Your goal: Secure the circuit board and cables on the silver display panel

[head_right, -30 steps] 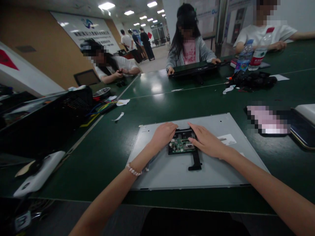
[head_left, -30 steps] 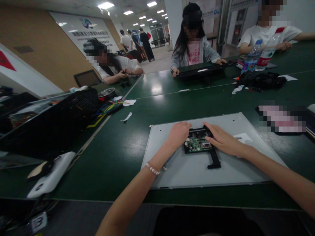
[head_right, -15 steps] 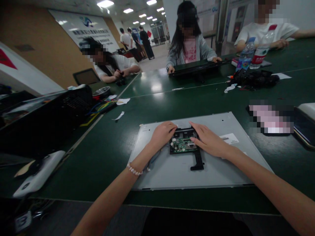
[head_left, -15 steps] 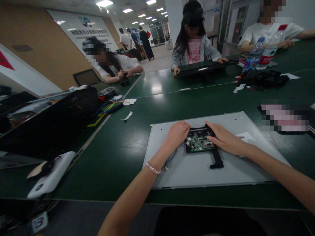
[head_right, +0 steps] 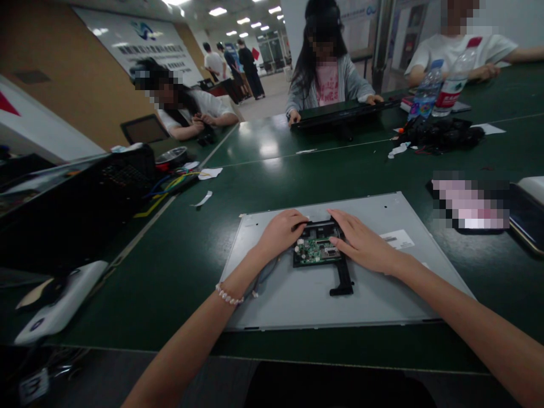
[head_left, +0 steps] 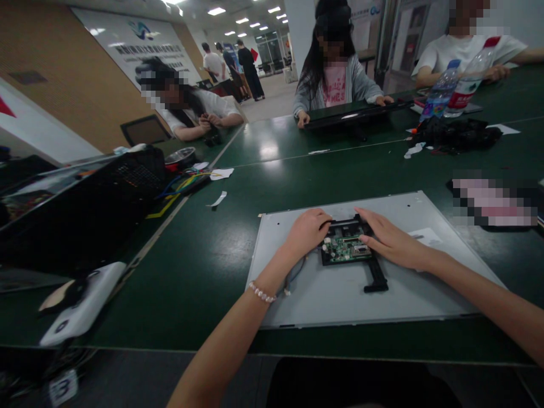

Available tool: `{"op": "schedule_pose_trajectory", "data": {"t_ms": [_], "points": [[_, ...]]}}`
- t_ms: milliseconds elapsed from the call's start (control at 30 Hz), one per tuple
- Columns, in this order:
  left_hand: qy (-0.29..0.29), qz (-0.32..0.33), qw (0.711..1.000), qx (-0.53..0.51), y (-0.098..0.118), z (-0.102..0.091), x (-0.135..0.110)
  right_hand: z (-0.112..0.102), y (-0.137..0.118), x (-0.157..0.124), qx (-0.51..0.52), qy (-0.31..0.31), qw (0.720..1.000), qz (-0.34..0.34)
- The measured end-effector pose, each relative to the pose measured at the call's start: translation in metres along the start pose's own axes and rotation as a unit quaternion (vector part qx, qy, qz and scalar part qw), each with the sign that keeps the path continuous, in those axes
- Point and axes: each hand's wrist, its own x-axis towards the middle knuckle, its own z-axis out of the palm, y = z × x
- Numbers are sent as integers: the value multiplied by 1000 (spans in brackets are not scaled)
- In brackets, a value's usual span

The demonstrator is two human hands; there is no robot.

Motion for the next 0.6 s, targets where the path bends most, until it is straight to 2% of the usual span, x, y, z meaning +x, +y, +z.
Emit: {"op": "schedule_pose_trajectory", "data": {"t_ms": [267, 433, 533, 600], "points": [[6, -20, 999, -43, -2, -5, -4, -1, 0, 0, 16, -4, 1000, 5], [43, -49, 996, -68, -4, -7, -4, 0, 2, -1, 24, 1, 1000, 2], [90, -65, 992, -67, -15, -21, -3, 0, 2, -2, 27, 2, 1000, 9], [107, -86, 990, -39, -34, -37, -4, 0, 3, -2, 26, 3, 1000, 13]]}}
